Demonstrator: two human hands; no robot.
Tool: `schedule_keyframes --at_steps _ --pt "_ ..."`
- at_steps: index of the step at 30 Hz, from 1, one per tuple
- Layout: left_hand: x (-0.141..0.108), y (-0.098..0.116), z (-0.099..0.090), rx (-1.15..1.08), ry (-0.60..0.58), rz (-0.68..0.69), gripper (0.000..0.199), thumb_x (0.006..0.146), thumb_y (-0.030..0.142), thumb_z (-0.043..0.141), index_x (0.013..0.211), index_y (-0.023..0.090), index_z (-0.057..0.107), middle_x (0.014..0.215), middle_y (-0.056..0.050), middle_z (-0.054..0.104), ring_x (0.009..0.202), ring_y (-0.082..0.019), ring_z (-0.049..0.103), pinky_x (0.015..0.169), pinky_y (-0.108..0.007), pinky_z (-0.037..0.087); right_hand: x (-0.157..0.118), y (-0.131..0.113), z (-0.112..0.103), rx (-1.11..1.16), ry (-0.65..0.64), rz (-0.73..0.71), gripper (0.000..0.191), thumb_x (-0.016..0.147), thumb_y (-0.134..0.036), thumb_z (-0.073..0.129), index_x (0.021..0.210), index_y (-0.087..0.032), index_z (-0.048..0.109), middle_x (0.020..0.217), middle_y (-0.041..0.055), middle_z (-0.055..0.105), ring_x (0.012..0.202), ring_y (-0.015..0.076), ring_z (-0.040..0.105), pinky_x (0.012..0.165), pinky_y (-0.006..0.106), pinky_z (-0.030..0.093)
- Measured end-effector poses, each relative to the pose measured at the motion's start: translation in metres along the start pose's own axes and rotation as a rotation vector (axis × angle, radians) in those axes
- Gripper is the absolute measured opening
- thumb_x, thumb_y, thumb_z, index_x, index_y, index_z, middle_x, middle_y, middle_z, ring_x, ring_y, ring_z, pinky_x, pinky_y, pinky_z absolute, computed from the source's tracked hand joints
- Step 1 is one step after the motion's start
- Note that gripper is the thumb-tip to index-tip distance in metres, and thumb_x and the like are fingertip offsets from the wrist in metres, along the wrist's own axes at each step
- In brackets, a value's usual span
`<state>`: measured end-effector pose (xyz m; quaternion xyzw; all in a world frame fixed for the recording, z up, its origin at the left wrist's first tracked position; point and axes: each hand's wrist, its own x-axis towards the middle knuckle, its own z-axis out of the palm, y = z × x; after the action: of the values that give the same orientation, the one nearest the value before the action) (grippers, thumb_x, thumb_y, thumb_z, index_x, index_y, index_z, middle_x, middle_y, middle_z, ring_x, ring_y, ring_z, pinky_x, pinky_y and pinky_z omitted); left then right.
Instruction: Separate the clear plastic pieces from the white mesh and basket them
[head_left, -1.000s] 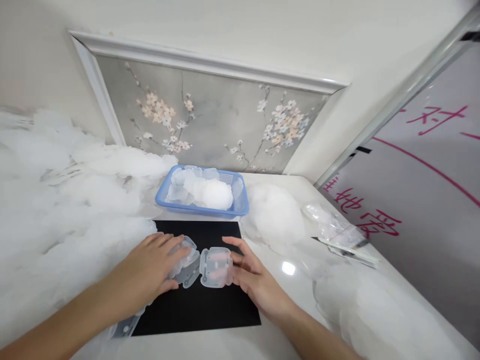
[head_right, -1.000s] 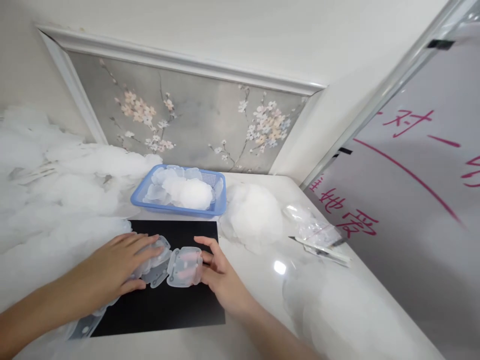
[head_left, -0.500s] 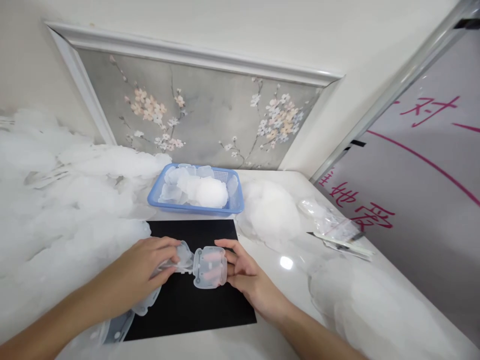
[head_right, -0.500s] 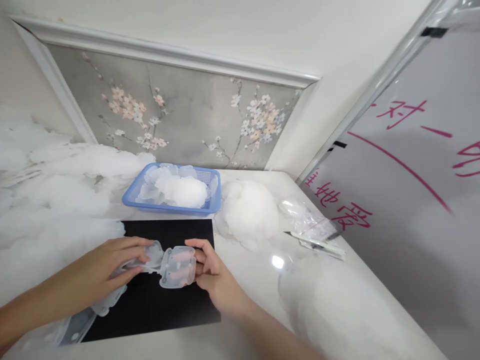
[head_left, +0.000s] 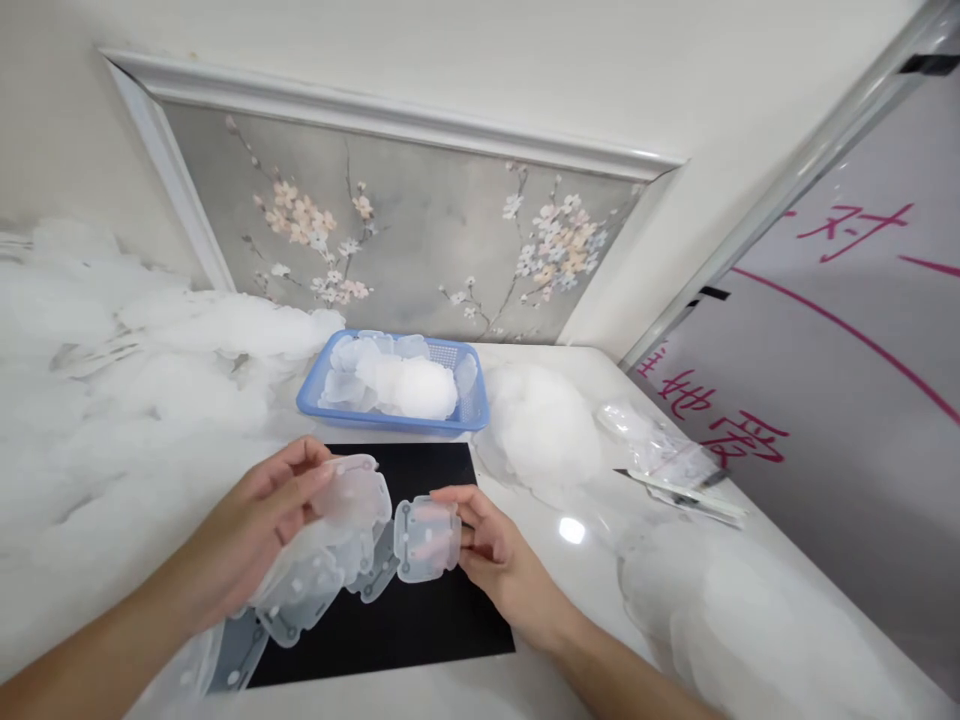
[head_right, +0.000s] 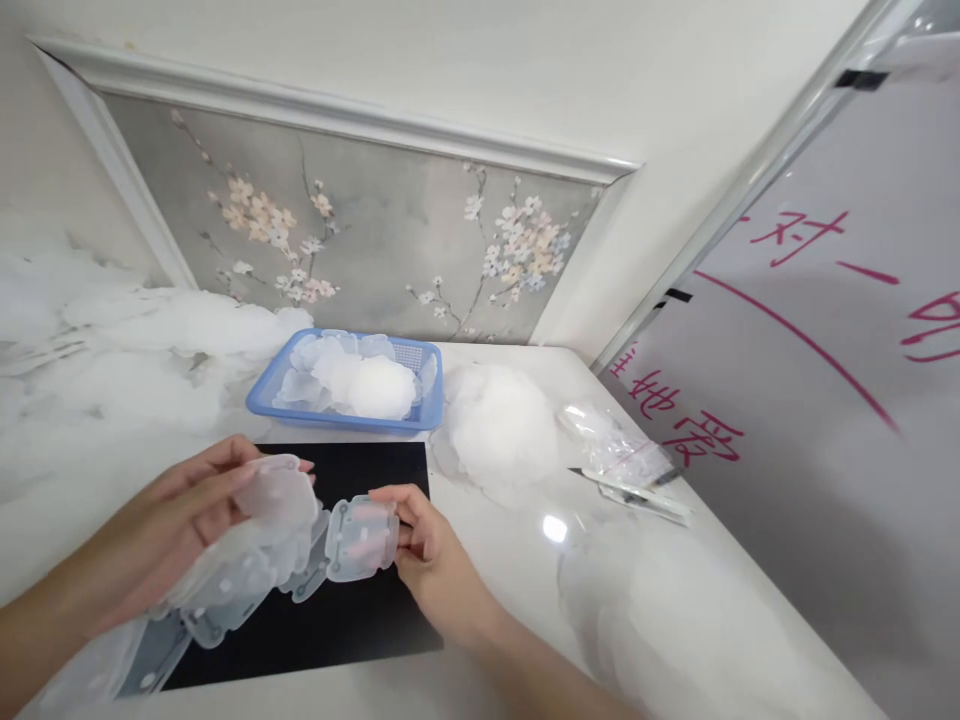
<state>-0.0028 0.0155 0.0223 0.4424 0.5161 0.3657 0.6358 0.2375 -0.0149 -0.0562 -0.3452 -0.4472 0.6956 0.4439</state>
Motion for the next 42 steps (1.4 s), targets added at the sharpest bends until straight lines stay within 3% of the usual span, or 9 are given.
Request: schedule_keyframes --at_steps 4,9,14,19,26,32,35,38,42 --pt "0.006 -0.017 0.006 -0.235 -0.075 -0.119 0.019 0.087 0.038 0.071 0.083 0.024 0.058 0.078 0.001 0.064 0.076 -0.017 0.064 0.069 -0.027 0.055 -0.001 0.000 0.000 -0.056 0.076 -0.002 0.024 0.082 -0.032 0.073 0.100 -0.024 0.060 0.102 0.0038 0.069 0.087 0.0184 0.065 0.077 0.031 0.048" --pt "0.006 -0.021 0.014 -0.266 -0.091 -0.168 0.026 0.086 0.044 0.070 0.104 0.026 0.064 0.108 -0.006 0.070 0.105 -0.025 0.067 0.083 -0.034 0.059 -0.005 -0.005 -0.002 -0.254 0.194 -0.134 0.036 0.079 -0.051 0.077 0.072 -0.020 0.059 0.117 0.0084 0.063 0.110 0.0251 0.059 0.093 0.035 0.045" --pt "0.003 -0.019 0.012 -0.281 -0.167 -0.239 0.038 0.088 0.049 0.064 0.117 0.024 0.064 0.122 -0.009 0.071 0.122 -0.030 0.063 0.099 -0.043 0.055 -0.006 -0.003 0.001 0.006 0.248 0.033 0.041 0.082 -0.058 0.073 0.081 -0.022 0.052 0.076 -0.0004 0.062 0.071 0.0165 0.059 0.073 0.031 0.048" --pt "0.005 -0.022 0.007 -0.281 -0.257 -0.214 0.037 0.097 0.051 0.050 0.119 0.025 0.063 0.122 -0.008 0.072 0.122 -0.029 0.064 0.104 -0.047 0.052 -0.005 -0.003 0.001 0.110 0.257 0.058 0.050 0.080 -0.052 0.076 0.123 -0.033 0.057 0.111 0.0036 0.070 0.094 0.0233 0.068 0.089 0.041 0.052" --pt "0.005 -0.019 0.006 -0.183 -0.269 -0.195 0.043 0.097 0.057 0.043 0.121 0.026 0.061 0.125 -0.009 0.071 0.124 -0.029 0.063 0.105 -0.047 0.051 -0.006 -0.006 -0.009 -0.328 0.352 -0.071 0.037 0.093 -0.053 0.057 0.117 -0.030 0.074 0.141 0.0042 0.061 0.141 0.0314 0.043 0.121 0.053 0.024" --pt "-0.001 -0.021 0.011 -0.176 -0.299 -0.194 0.049 0.098 0.059 0.038 0.128 0.026 0.058 0.131 -0.010 0.068 0.127 -0.028 0.061 0.106 -0.046 0.049 -0.012 0.003 0.003 -0.774 0.112 -0.330 0.058 0.094 -0.028 0.061 0.149 -0.035 0.046 0.161 0.0023 0.035 0.151 0.0295 0.027 0.122 0.056 0.022" --pt "-0.009 -0.026 0.019 -0.198 -0.431 -0.172 0.058 0.096 0.064 0.040 0.138 0.027 0.054 0.141 -0.009 0.062 0.134 -0.027 0.054 0.112 -0.046 0.043 -0.012 0.006 0.014 -0.889 -0.100 -0.453 0.073 0.084 -0.021 0.073 0.149 -0.037 0.046 0.157 0.0048 0.043 0.149 0.0345 0.031 0.119 0.060 0.023" --pt "-0.015 -0.029 0.022 -0.068 -0.519 -0.155 0.073 0.090 0.074 0.040 0.151 0.033 0.041 0.144 -0.008 0.060 0.133 -0.027 0.055 0.114 -0.047 0.041 -0.011 0.002 0.018 -0.765 -0.100 -0.388 0.039 0.092 -0.028 0.065 0.130 -0.037 0.067 0.137 0.0061 0.064 0.132 0.0329 0.055 0.114 0.055 0.034" --pt "-0.011 -0.025 0.011 0.538 -0.220 0.069 0.057 0.095 0.061 0.046 0.146 0.037 0.047 0.129 -0.006 0.069 0.119 -0.028 0.063 0.106 -0.047 0.046 -0.008 -0.008 0.014 -0.226 0.169 -0.061 0.042 0.093 -0.057 0.057 0.104 -0.022 0.078 0.104 0.0109 0.075 0.106 0.0328 0.067 0.097 0.049 0.049"
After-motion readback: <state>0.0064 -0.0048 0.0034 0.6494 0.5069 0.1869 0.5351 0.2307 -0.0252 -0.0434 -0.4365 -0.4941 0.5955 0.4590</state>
